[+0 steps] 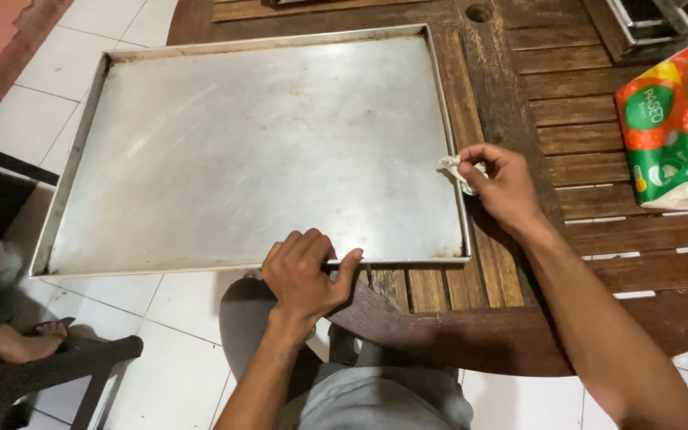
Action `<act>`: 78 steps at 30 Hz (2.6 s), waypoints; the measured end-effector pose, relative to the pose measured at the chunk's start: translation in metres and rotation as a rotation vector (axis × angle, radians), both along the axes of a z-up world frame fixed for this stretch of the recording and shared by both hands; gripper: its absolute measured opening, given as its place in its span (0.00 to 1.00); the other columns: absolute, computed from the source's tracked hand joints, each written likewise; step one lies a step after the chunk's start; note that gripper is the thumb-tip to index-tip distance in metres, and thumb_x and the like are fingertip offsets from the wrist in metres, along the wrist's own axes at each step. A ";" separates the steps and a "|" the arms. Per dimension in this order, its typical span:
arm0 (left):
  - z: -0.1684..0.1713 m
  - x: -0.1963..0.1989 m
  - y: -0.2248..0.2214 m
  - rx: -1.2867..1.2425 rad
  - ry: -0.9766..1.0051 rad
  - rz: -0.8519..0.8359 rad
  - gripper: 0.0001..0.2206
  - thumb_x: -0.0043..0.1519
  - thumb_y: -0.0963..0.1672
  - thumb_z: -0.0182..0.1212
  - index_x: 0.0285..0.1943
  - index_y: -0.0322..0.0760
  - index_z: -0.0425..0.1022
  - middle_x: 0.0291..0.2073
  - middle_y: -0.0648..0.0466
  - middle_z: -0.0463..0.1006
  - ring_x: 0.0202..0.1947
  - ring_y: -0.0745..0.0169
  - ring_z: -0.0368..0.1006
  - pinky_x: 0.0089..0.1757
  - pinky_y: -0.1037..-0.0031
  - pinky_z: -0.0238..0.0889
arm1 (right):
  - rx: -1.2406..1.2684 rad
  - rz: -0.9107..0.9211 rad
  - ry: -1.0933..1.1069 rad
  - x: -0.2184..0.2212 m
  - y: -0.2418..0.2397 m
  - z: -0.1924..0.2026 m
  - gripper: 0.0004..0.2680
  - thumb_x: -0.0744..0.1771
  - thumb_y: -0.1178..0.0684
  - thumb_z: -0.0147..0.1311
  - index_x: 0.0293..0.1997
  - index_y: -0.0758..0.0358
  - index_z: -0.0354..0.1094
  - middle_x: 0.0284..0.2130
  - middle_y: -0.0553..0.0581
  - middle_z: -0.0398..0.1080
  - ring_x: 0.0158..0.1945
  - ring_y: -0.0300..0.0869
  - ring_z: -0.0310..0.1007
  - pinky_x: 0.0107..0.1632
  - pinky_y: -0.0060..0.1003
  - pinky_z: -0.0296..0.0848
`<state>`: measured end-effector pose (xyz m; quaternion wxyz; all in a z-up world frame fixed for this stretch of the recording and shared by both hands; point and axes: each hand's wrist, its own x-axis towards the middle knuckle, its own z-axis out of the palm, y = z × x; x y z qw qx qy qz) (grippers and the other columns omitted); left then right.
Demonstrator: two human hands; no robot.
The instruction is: Cleaning the edges and corners of a metal baking tray using a small cleaning cloth to remove residue.
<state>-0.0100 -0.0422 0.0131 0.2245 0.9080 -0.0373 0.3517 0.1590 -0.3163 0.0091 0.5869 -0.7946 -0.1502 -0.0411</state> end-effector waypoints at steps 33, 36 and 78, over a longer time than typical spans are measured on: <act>-0.008 -0.027 -0.060 0.122 0.094 -0.223 0.08 0.61 0.47 0.59 0.32 0.43 0.75 0.14 0.56 0.69 0.20 0.56 0.72 0.25 0.70 0.62 | -0.140 0.147 0.059 -0.036 0.028 0.006 0.11 0.60 0.71 0.64 0.44 0.80 0.71 0.34 0.72 0.70 0.37 0.54 0.79 0.40 0.40 0.81; 0.010 -0.035 -0.047 0.021 0.059 -0.238 0.06 0.59 0.46 0.60 0.30 0.45 0.75 0.11 0.57 0.68 0.16 0.58 0.71 0.23 0.72 0.61 | -0.226 0.195 0.011 -0.069 0.040 0.038 0.08 0.59 0.69 0.64 0.37 0.74 0.75 0.28 0.68 0.74 0.31 0.52 0.80 0.32 0.37 0.80; 0.080 -0.042 -0.018 -0.123 -0.292 -0.242 0.09 0.55 0.44 0.54 0.20 0.45 0.69 0.08 0.60 0.57 0.11 0.59 0.61 0.21 0.75 0.57 | -0.051 0.285 -1.203 0.008 0.054 0.025 0.07 0.69 0.62 0.62 0.31 0.66 0.76 0.35 0.61 0.73 0.40 0.59 0.70 0.48 0.53 0.72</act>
